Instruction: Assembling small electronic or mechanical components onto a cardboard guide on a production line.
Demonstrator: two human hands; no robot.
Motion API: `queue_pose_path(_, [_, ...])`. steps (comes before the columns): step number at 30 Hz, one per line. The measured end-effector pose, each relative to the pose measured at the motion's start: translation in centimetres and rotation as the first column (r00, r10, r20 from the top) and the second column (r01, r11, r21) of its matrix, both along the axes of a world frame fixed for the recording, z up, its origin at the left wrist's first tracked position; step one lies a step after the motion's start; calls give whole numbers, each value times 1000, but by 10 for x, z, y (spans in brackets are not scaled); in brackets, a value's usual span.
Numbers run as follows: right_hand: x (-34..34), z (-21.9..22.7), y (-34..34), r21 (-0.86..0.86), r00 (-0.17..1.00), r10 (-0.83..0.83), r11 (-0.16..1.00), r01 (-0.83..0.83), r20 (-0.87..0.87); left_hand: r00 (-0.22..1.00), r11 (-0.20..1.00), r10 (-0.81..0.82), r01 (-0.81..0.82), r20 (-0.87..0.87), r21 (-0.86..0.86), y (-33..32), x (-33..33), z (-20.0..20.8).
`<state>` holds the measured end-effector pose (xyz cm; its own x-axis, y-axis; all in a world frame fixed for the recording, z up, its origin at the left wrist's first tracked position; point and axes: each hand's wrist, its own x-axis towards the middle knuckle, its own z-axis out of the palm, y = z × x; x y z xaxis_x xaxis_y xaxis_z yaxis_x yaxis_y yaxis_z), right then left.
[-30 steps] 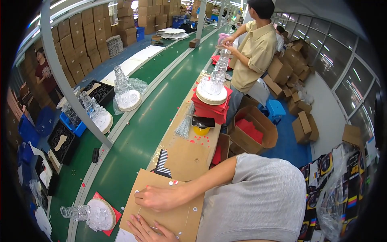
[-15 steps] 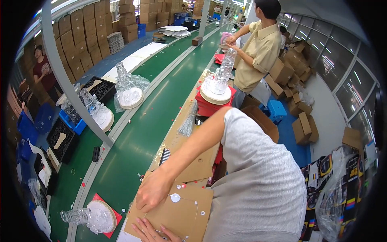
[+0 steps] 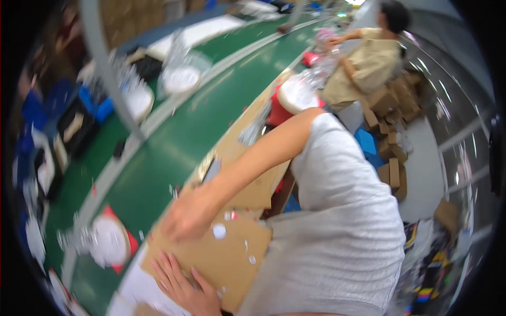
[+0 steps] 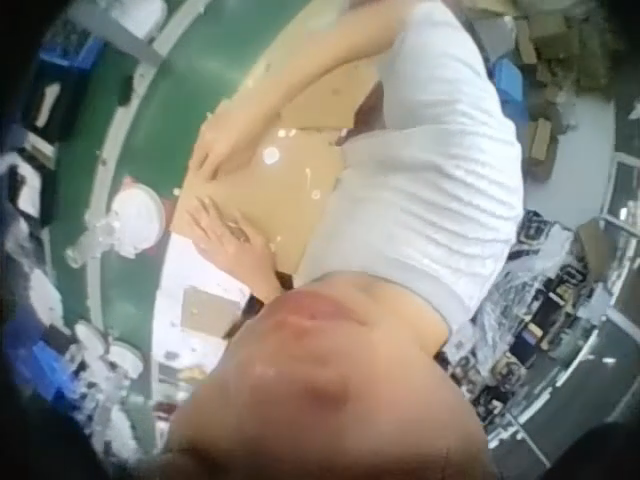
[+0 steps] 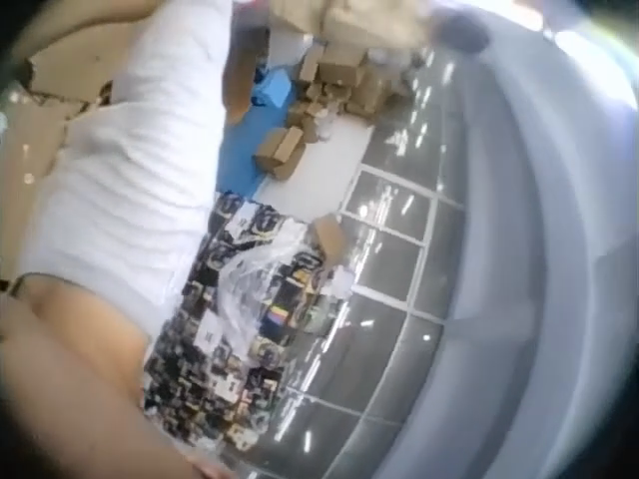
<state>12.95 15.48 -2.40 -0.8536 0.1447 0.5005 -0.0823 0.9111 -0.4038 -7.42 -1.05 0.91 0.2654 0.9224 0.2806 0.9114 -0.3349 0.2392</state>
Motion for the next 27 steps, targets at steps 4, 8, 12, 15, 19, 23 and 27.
queue_pose_path(4, [15,2,-22,-212,950,-309,932,293,-43,996,991,5,8,93,-136,11,-4,-5])
queue_pose_path(8, [14,4,-45,-323,881,-474,832,452,13,995,988,38,-24,87,-155,15,-2,-1])
queue_pose_path(12, [5,3,-62,-367,811,-582,767,526,-54,992,997,45,-38,116,-60,18,5,1])
queue_pose_path(15, [3,5,-69,-366,797,-600,759,539,-69,983,1000,-1,-2,182,14,32,8,1])
queue_pose_path(19, [-1,7,-74,-385,792,-607,748,540,-68,923,998,-57,52,381,24,46,5,-5])
queue_pose_path(23, [0,5,-75,-399,785,-611,747,532,-98,922,997,-65,42,382,69,50,13,-8])
queue_pose_path(27, [1,6,-77,-408,780,-619,738,537,-93,913,993,-94,59,397,100,48,14,-10])
